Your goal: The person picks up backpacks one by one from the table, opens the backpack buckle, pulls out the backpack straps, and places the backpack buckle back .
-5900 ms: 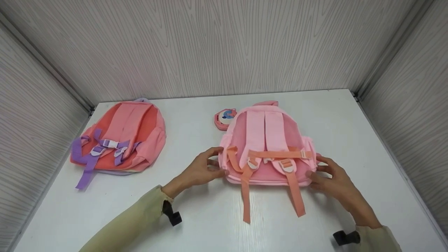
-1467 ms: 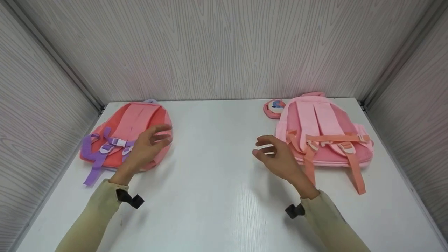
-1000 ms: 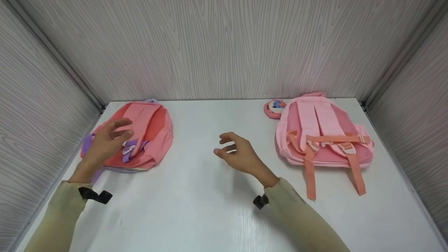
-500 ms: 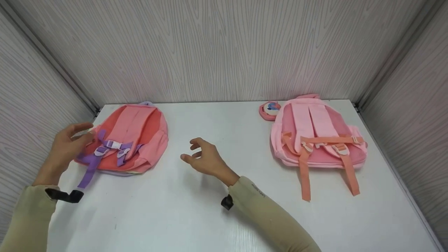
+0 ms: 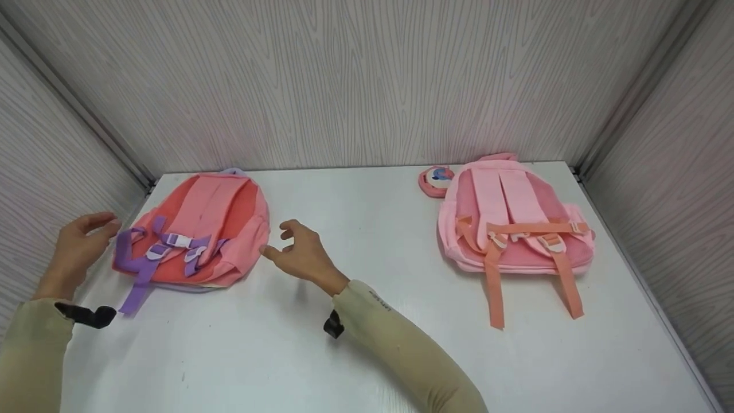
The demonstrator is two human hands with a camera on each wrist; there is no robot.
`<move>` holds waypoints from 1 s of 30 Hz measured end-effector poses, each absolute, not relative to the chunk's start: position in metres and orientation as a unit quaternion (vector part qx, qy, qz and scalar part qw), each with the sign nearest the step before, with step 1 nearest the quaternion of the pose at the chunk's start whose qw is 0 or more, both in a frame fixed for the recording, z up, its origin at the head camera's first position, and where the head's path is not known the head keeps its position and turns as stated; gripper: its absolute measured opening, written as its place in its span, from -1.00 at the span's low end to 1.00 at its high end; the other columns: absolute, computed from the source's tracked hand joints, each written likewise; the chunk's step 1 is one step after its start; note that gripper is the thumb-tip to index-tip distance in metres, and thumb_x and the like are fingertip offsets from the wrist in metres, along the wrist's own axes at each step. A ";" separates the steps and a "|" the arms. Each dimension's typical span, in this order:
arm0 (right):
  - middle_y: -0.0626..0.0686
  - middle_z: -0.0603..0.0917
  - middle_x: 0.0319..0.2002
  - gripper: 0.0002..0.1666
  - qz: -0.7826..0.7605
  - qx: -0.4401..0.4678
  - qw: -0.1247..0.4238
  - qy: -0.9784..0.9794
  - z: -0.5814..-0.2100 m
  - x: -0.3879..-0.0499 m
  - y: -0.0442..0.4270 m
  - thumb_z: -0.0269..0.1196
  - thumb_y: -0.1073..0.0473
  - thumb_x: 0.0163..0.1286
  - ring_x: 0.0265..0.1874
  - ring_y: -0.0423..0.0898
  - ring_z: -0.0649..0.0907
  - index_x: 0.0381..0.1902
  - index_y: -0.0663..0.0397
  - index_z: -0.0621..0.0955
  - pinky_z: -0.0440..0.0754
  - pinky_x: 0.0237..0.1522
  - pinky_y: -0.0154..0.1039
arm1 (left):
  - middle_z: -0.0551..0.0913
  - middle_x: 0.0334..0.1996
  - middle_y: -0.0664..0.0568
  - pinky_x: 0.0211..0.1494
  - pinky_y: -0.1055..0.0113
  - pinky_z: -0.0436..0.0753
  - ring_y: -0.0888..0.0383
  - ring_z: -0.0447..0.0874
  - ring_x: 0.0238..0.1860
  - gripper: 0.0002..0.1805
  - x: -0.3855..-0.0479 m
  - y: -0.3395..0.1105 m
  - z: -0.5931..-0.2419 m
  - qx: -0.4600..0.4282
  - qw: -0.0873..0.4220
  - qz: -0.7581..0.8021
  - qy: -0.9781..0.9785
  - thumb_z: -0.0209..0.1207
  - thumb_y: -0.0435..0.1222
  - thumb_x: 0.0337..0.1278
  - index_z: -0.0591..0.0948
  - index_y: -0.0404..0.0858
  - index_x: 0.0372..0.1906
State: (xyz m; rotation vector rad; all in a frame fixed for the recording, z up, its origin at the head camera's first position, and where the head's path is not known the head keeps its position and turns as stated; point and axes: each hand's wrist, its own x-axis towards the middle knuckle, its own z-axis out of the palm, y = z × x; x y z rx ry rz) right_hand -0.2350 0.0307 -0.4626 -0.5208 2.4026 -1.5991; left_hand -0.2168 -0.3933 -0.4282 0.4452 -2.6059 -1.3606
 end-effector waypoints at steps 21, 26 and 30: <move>0.12 0.60 0.27 -0.07 -0.623 -0.056 0.169 0.762 -0.496 -0.226 -0.056 0.49 -0.19 0.33 -0.20 -0.10 0.79 0.51 0.06 0.41 0.78 0.02 -0.12 | 0.36 0.46 -0.34 -0.14 0.61 0.56 0.51 0.42 -0.16 -0.22 -0.204 -0.447 -0.464 0.233 -0.014 -0.489 -0.840 -0.16 -0.03 0.64 0.15 -0.50 0.64; 0.13 0.58 0.28 0.02 -0.608 -0.053 0.141 0.779 -0.496 -0.221 -0.065 0.49 -0.25 0.33 -0.16 -0.10 0.73 0.56 0.07 0.37 0.79 0.03 -0.12 | 0.24 0.57 -0.39 -0.06 0.62 0.55 0.53 0.44 -0.08 -0.18 -0.204 -0.444 -0.467 0.212 -0.040 -0.492 -0.844 -0.16 0.06 0.64 0.15 -0.48 0.65; 0.12 0.57 0.30 0.04 -0.581 -0.040 0.122 0.804 -0.495 -0.220 -0.071 0.48 -0.27 0.31 0.03 -0.06 0.66 0.57 0.08 0.37 0.77 0.08 -0.12 | 0.25 0.56 -0.37 -0.06 0.64 0.55 0.59 0.41 -0.10 -0.17 -0.206 -0.443 -0.469 0.187 -0.053 -0.494 -0.847 -0.13 0.09 0.64 0.18 -0.45 0.64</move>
